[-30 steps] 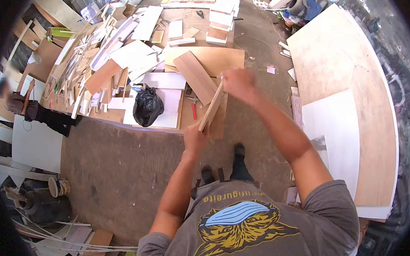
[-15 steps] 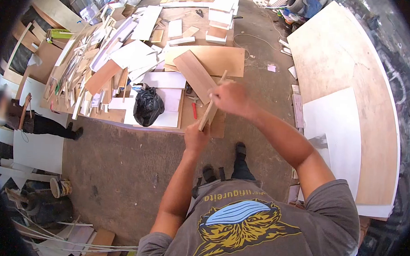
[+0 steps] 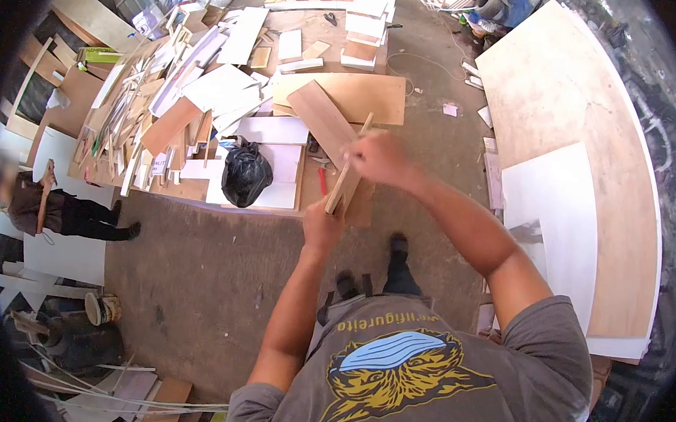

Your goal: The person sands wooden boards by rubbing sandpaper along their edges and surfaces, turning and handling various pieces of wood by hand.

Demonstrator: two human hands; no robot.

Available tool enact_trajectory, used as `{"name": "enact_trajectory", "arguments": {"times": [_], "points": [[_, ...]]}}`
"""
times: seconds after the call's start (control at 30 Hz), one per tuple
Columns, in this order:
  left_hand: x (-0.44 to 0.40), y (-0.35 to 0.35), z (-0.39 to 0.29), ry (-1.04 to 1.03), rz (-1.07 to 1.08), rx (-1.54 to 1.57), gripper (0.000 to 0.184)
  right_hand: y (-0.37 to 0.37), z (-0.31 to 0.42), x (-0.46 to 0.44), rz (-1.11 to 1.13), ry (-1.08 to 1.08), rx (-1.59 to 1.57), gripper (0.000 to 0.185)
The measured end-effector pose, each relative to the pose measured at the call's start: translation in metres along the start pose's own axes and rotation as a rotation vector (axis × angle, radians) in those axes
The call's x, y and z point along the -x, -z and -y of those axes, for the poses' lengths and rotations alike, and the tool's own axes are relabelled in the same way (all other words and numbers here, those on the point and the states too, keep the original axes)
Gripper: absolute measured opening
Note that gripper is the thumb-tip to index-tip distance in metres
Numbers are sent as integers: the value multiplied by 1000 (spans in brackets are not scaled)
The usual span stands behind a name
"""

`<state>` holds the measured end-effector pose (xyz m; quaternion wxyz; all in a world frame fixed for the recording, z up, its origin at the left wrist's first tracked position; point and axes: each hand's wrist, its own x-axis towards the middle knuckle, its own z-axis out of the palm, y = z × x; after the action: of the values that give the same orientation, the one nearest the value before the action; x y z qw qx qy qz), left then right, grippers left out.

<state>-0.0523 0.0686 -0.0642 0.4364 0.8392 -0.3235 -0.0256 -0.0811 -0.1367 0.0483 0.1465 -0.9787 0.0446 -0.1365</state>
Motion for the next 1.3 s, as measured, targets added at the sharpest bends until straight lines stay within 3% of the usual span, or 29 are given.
{"name": "enact_trajectory", "arguments": {"times": [0.17, 0.27, 0.37, 0.47, 0.57, 0.77, 0.87, 0.97, 1.07, 1.17, 1.3], "points": [[1, 0, -9, 55, 48, -5, 18, 11, -38, -23, -92, -258, 106, 22], [2, -1, -12, 44, 11, 25, 17, 8, -15, -4, 18, 13, -5, 25], [1, 1, -8, 44, 1, 37, 17, 13, -7, -5, 72, 5, 2, 26], [0, 2, -6, 70, 30, 42, 17, 16, -41, -27, -25, -213, 11, 24], [0, -1, -7, 47, 13, 33, 17, 7, -48, -26, -135, -212, 79, 22], [-1, 3, -7, 50, -10, 46, 16, 3, 11, 9, -40, 86, -29, 20], [0, 6, -11, 58, 14, 31, 17, -6, -15, -6, -115, -10, 16, 21], [1, 0, -8, 64, 19, 38, 20, -11, -29, -12, -337, -232, -69, 27], [7, -12, -4, 75, -1, 26, 25, -34, -25, 6, -489, -407, -436, 40], [14, -20, -13, 87, -13, -11, 33, -24, 13, 33, -187, -588, -449, 50], [19, -16, -41, 82, 85, -101, 46, -30, 8, 40, -143, -622, -401, 42]]}}
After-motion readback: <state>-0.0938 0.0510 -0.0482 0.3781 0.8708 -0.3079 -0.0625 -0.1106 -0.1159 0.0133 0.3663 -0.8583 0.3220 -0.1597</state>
